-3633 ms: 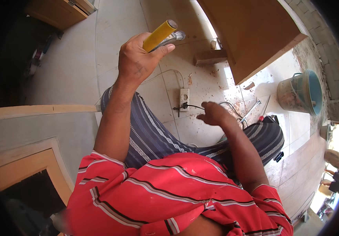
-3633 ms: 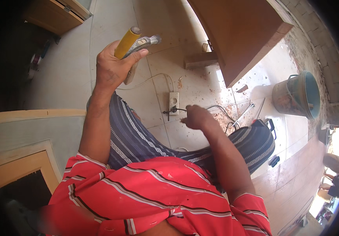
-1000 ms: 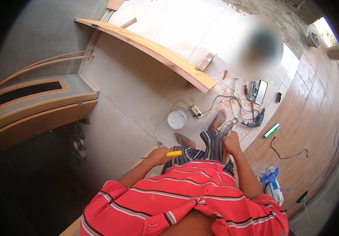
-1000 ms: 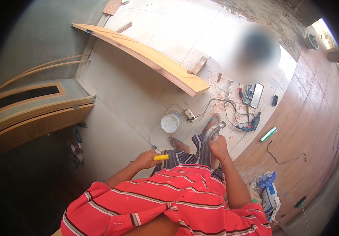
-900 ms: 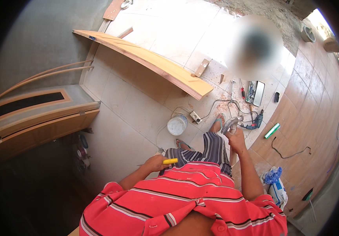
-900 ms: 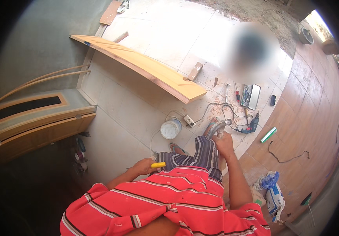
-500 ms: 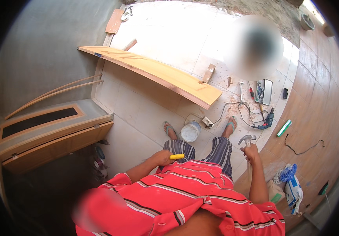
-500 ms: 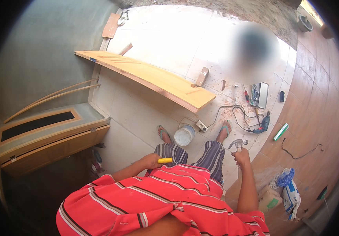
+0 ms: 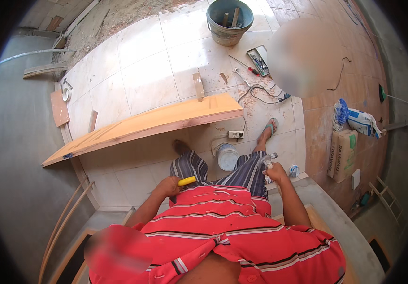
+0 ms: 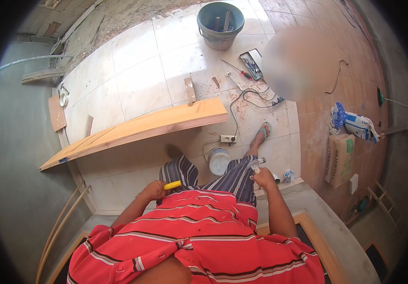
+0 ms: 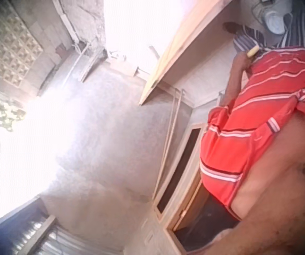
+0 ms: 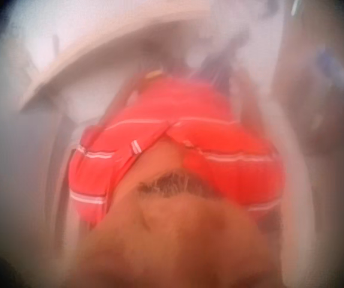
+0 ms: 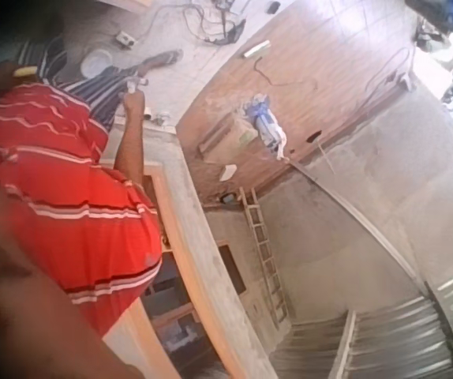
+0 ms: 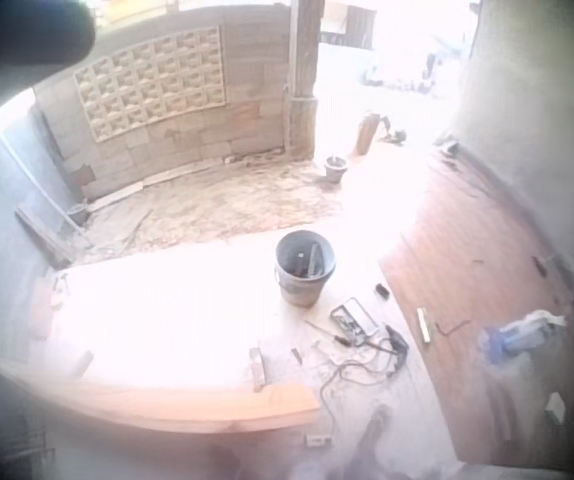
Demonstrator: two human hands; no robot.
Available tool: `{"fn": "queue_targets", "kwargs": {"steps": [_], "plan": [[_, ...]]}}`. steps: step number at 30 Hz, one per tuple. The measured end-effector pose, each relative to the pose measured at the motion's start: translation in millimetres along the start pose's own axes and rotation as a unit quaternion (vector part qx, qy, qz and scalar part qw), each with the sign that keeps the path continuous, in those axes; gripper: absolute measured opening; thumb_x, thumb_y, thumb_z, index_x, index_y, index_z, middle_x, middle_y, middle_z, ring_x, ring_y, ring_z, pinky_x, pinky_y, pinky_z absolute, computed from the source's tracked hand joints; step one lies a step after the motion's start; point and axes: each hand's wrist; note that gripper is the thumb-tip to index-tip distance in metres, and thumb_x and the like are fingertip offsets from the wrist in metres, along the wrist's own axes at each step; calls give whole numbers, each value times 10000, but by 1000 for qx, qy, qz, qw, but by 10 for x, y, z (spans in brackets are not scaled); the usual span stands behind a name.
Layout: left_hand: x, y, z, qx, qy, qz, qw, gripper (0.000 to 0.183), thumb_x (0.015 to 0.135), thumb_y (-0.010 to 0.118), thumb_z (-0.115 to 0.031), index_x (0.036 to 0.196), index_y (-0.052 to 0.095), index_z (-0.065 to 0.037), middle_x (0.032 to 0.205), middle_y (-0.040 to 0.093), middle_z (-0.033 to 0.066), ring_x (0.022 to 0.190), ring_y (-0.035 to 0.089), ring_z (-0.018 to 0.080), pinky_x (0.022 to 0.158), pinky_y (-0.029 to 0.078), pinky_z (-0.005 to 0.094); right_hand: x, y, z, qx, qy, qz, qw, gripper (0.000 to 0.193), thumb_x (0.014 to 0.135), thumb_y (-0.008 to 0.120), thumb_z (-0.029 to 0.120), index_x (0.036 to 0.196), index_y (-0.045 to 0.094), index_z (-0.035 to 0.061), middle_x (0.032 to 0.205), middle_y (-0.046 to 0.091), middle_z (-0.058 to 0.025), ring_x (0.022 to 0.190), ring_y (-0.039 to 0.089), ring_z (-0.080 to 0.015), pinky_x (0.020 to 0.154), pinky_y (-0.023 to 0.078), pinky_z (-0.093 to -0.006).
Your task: The person unpacks a metal door hinge and uses a pencil to mark its position on a wooden door. They then use a chisel and hammer to carve out a recess in the wood to fit the hinge, repeatedly striking the chisel to remove wood shavings.
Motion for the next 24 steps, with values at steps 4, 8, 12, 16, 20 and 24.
{"fn": "queue_targets", "kwargs": {"steps": [4,8,12,16,20,24], "plan": [[-219,210,588,-42,88,29,995,272,877,732,-241,1051,728,-33,919,743,238,888,723,418,835,570,481,318,247,189,-163,-2,-2,987,365,786,814,270,1032,774,3,935,756,-233,876,751,-365,803,571,-454],[-209,29,364,-154,2,94,984,268,930,731,-268,1057,716,-34,873,726,205,824,713,369,787,556,428,1281,691,77,-210,-58,-58,974,419,778,771,289,1090,787,10,1107,747,-270,1055,734,-411,917,570,-471],[214,497,207,-209,-45,-88,973,267,981,719,-296,1062,706,-41,889,713,192,799,695,361,756,545,420,2454,1204,-42,-275,-94,71,954,433,795,770,289,1143,790,32,1169,762,-201,1117,730,-374,979,565,-454],[720,855,343,26,-97,-145,984,182,915,748,-209,978,649,-70,934,698,190,838,690,424,740,559,510,3246,1576,-108,-188,-60,144,970,432,791,796,296,1129,796,26,1159,774,-176,1090,744,-351,981,569,-444],[868,897,321,131,-104,-151,974,170,850,737,-157,945,614,-90,932,674,169,846,679,446,711,561,557,3912,1863,-360,-128,-41,197,971,498,774,846,359,1165,788,57,1192,766,-171,1084,742,-338,976,571,-437],[879,982,392,141,-88,-164,972,167,843,734,-153,953,620,-100,920,660,151,804,668,434,680,556,539,4268,2240,-642,-121,-82,216,965,617,765,873,427,1222,752,30,1244,745,-173,1124,720,-336,989,560,-448]]}}
Point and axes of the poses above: each hand's wrist, its own x-axis towards the middle knuckle, its own y-axis out of the palm, z = x × y
